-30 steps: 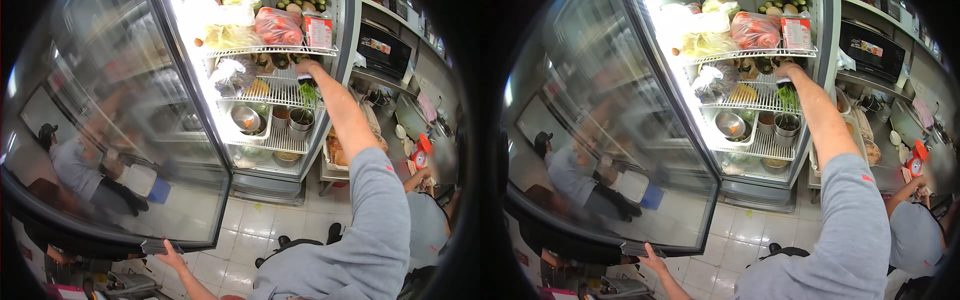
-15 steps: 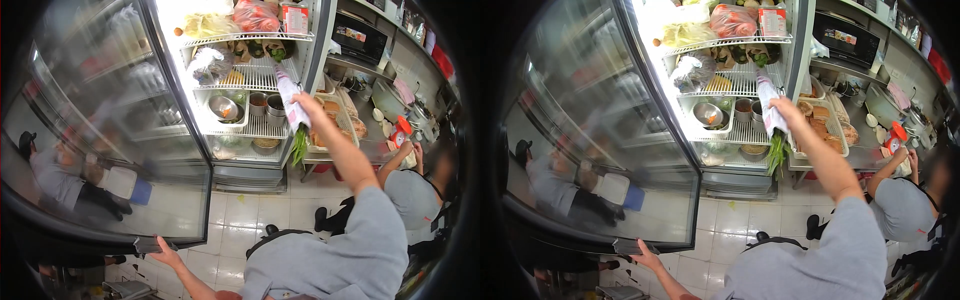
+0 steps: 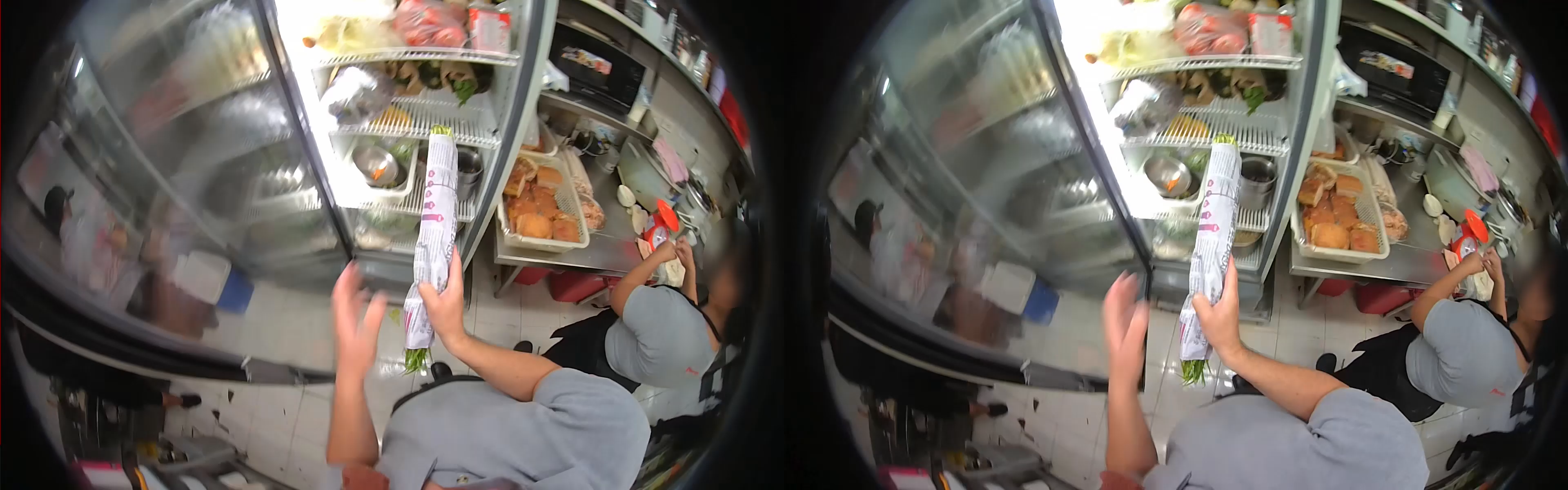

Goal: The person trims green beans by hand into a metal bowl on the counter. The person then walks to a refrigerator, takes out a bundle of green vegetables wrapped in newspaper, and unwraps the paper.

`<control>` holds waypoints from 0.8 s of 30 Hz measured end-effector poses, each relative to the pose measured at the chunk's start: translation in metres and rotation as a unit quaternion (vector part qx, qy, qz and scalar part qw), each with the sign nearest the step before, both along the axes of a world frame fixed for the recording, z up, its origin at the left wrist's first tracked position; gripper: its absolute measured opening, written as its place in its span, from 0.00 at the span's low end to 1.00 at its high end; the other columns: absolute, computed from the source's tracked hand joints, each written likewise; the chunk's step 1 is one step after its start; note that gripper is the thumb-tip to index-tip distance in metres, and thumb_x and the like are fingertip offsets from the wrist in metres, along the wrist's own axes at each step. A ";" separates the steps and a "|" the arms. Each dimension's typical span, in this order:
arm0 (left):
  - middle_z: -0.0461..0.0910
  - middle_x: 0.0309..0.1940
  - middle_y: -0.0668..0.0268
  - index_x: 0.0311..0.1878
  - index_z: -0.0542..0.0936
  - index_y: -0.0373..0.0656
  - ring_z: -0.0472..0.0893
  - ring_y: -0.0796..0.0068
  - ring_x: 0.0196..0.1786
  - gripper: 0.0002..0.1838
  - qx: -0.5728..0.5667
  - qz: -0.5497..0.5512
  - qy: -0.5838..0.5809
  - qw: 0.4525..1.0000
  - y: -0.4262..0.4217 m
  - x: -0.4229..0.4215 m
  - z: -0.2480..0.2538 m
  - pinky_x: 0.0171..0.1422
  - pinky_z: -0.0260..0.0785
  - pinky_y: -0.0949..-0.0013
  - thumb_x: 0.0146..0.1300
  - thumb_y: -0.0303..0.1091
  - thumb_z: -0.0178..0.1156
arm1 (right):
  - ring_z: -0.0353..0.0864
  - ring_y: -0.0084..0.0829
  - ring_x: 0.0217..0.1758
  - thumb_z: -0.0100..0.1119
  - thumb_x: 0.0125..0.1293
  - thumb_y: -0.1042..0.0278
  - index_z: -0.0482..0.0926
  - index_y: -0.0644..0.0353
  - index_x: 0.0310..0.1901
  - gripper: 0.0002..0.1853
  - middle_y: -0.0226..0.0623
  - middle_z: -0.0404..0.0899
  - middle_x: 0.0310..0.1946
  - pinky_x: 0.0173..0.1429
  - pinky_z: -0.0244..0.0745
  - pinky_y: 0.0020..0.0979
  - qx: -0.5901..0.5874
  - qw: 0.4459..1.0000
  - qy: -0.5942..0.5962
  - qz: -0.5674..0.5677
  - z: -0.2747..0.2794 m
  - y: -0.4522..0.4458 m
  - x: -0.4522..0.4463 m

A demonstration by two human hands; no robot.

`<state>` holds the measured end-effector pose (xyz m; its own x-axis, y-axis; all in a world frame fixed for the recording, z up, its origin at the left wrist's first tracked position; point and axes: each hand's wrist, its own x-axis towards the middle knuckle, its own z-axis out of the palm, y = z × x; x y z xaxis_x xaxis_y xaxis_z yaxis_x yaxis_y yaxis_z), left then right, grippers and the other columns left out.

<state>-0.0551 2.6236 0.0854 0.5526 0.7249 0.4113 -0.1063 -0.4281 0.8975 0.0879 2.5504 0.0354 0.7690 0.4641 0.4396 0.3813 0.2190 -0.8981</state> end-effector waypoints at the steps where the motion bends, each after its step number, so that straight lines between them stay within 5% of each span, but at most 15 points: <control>1: 0.62 0.67 0.47 0.72 0.51 0.36 0.64 0.59 0.69 0.42 -0.143 -0.096 0.004 0.985 0.022 0.035 -0.016 0.69 0.59 0.61 0.62 0.38 0.64 | 0.63 0.41 0.69 0.52 0.53 0.78 0.46 0.73 0.71 0.43 0.53 0.61 0.65 0.71 0.58 0.36 -0.011 1.000 0.011 0.017 -0.014 -0.007 -0.013; 2: 0.63 0.67 0.46 0.74 0.47 0.37 0.67 0.60 0.67 0.46 -0.272 -0.156 0.026 0.949 0.043 0.070 -0.031 0.67 0.62 0.64 0.63 0.40 0.65 | 0.63 0.43 0.69 0.53 0.53 0.77 0.46 0.74 0.71 0.43 0.55 0.61 0.65 0.71 0.59 0.37 -0.013 0.998 0.017 0.055 -0.030 -0.013 -0.023; 4: 0.74 0.54 0.58 0.71 0.55 0.35 0.74 0.73 0.54 0.41 -0.323 -0.277 0.016 0.905 0.059 0.110 -0.052 0.58 0.68 0.68 0.59 0.34 0.66 | 0.64 0.50 0.68 0.57 0.54 0.75 0.46 0.75 0.70 0.43 0.61 0.62 0.63 0.70 0.59 0.40 -0.074 0.992 -0.069 0.070 -0.091 -0.021 -0.031; 5: 0.74 0.51 0.62 0.67 0.59 0.35 0.74 0.74 0.52 0.41 -0.221 -0.222 0.086 0.946 0.056 0.115 -0.062 0.58 0.68 0.68 0.52 0.29 0.70 | 0.64 0.50 0.68 0.57 0.54 0.75 0.46 0.75 0.70 0.43 0.61 0.62 0.63 0.70 0.59 0.40 -0.067 0.993 -0.068 0.076 -0.101 -0.025 -0.030; 9: 0.73 0.53 0.62 0.67 0.60 0.36 0.74 0.74 0.54 0.41 -0.201 -0.263 0.060 0.942 0.048 0.107 -0.083 0.62 0.66 0.69 0.49 0.28 0.69 | 0.65 0.58 0.65 0.62 0.57 0.69 0.48 0.74 0.70 0.44 0.63 0.61 0.62 0.66 0.64 0.43 -0.130 0.975 -0.135 0.119 -0.111 -0.048 -0.024; 12: 0.73 0.55 0.63 0.68 0.59 0.36 0.72 0.76 0.56 0.43 -0.121 -0.237 0.057 0.962 0.032 0.096 -0.052 0.62 0.64 0.69 0.47 0.27 0.69 | 0.72 0.47 0.57 0.68 0.57 0.63 0.50 0.69 0.71 0.46 0.58 0.64 0.60 0.60 0.70 0.40 -0.172 0.946 -0.157 0.227 -0.088 -0.075 -0.012; 24: 0.77 0.52 0.58 0.66 0.62 0.35 0.78 0.72 0.53 0.40 -0.015 -0.239 0.030 0.971 -0.023 0.114 -0.031 0.61 0.67 0.68 0.49 0.27 0.69 | 0.76 0.27 0.45 0.60 0.60 0.78 0.59 0.65 0.69 0.35 0.44 0.69 0.56 0.48 0.73 0.27 -0.017 0.998 -0.059 0.034 -0.037 -0.122 0.069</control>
<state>0.0593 2.6003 0.0543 0.8506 0.3913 0.3513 -0.2336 -0.3173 0.9191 0.1574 2.4280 -0.0012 0.6794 0.5297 0.5078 0.4697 0.2178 -0.8555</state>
